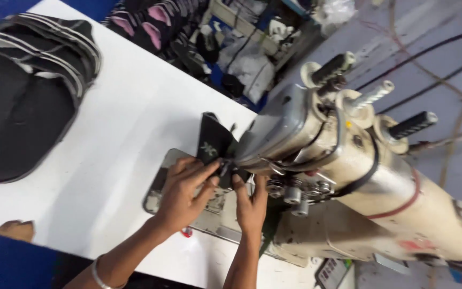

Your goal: The person uses a sewing machine to stitch a green elastic strap onto the upper part of a black slipper. They repeatedly guide the slipper under the needle, sew the strap, and then cut the thread with scissors before moving the finished slipper aside and picking up a new one.

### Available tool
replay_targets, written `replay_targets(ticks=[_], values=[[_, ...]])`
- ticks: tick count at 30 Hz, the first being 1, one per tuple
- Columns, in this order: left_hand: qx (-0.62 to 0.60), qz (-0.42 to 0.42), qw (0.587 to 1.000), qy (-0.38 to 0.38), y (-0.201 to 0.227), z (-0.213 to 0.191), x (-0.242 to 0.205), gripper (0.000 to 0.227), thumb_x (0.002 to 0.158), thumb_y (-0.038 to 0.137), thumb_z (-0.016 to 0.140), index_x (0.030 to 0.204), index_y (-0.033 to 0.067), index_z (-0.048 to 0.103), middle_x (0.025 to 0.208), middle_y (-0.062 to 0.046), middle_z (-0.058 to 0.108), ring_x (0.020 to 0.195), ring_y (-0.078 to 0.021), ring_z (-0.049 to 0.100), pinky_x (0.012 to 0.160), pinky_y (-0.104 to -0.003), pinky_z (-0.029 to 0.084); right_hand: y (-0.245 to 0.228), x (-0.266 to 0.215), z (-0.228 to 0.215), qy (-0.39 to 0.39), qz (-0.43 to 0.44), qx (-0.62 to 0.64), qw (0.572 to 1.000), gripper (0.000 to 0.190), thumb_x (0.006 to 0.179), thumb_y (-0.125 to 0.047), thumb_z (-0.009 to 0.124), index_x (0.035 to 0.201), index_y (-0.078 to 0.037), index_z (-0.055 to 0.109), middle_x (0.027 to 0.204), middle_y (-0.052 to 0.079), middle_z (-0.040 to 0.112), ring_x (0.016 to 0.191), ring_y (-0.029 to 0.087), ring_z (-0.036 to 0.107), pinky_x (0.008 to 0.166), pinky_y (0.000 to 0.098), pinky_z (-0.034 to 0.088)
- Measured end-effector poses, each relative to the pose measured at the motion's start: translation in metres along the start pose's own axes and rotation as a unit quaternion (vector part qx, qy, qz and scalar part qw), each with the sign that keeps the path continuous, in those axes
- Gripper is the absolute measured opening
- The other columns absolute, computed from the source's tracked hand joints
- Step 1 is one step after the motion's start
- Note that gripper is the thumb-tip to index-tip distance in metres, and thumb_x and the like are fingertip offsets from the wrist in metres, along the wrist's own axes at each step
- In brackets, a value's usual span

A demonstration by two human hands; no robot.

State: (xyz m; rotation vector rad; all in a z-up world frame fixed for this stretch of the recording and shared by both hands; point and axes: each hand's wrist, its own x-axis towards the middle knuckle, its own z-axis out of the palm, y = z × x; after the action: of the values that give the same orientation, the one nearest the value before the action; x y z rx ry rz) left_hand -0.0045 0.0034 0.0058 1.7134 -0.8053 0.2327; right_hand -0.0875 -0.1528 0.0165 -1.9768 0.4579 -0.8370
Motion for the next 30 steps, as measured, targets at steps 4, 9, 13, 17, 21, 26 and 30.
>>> replay_targets(ticks=[4,9,13,17,21,26,30], values=[[-0.069,-0.076,0.995,-0.014,-0.014,0.012,0.006,0.041,0.094,0.017,0.068,0.134,0.0116,0.069,0.111,-0.004,0.071,0.107,-0.0217,0.058,0.087,-0.036,0.051,0.017,-0.033,-0.051,0.014,0.01,-0.024,1.0,0.04,0.091,-0.013,0.07,0.128,0.001,0.062,0.118,0.01,0.07,0.109,0.023,0.058,0.099,0.0336,0.043],[-0.103,-0.13,0.985,-0.045,-0.016,0.01,0.015,0.04,0.096,0.017,0.063,0.136,0.0123,0.069,0.099,-0.004,0.065,0.098,-0.0193,0.056,0.076,-0.034,0.053,0.153,-0.118,-0.126,0.04,0.019,-0.003,0.999,0.036,0.093,-0.014,0.067,0.126,-0.001,0.063,0.115,0.011,0.072,0.104,0.023,0.061,0.094,0.0334,0.046],[-0.08,-0.09,0.992,-0.049,-0.022,0.016,0.013,0.043,0.101,0.022,0.061,0.142,0.0112,0.063,0.09,-0.005,0.067,0.095,-0.0197,0.054,0.085,-0.037,0.048,0.248,-0.145,-0.174,0.086,0.016,0.0,0.996,0.033,0.095,-0.014,0.065,0.126,-0.002,0.064,0.113,0.011,0.073,0.1,0.022,0.063,0.091,0.0332,0.049],[-0.099,-0.06,0.993,-0.038,-0.04,0.001,-0.015,0.053,0.103,0.027,0.059,0.151,0.0082,0.049,0.1,-0.009,0.066,0.098,-0.0213,0.057,0.085,-0.037,0.049,0.3,-0.134,-0.168,0.101,0.02,0.01,0.995,0.03,0.097,-0.015,0.062,0.125,-0.004,0.065,0.11,0.011,0.074,0.095,0.022,0.066,0.087,0.033,0.052],[-0.108,-0.175,0.978,-0.027,-0.119,-0.009,-0.074,0.057,0.098,0.023,0.06,0.151,0.0075,0.043,0.116,-0.012,0.072,0.097,-0.0216,0.072,0.082,-0.034,0.059,0.237,-0.113,-0.096,0.162,0.047,0.014,0.986,0.028,0.098,-0.015,0.06,0.124,-0.005,0.066,0.108,0.012,0.075,0.091,0.021,0.068,0.084,0.0328,0.054],[-0.055,-0.214,0.975,-0.03,-0.136,-0.045,-0.104,0.045,0.094,0.013,0.065,0.139,0.009,0.057,0.112,-0.011,0.078,0.098,-0.0207,0.077,0.086,-0.032,0.062,0.037,-0.112,0.028,-0.099,-0.037,-0.238,0.966,0.034,0.083,-0.017,0.084,0.109,-0.002,0.067,0.102,0.017,0.064,0.083,0.032,0.061,0.072,0.0418,0.053],[-0.017,-0.27,0.959,-0.085,-0.135,-0.047,-0.103,0.043,0.091,0.01,0.068,0.133,0.0088,0.059,0.104,-0.009,0.079,0.088,-0.0194,0.078,0.075,-0.033,0.062,0.044,-0.122,0.039,-0.13,-0.116,-0.259,0.95,0.019,0.086,-0.012,0.08,0.1,-0.003,0.071,0.093,0.017,0.064,0.084,0.036,0.06,0.073,0.0451,0.05]])
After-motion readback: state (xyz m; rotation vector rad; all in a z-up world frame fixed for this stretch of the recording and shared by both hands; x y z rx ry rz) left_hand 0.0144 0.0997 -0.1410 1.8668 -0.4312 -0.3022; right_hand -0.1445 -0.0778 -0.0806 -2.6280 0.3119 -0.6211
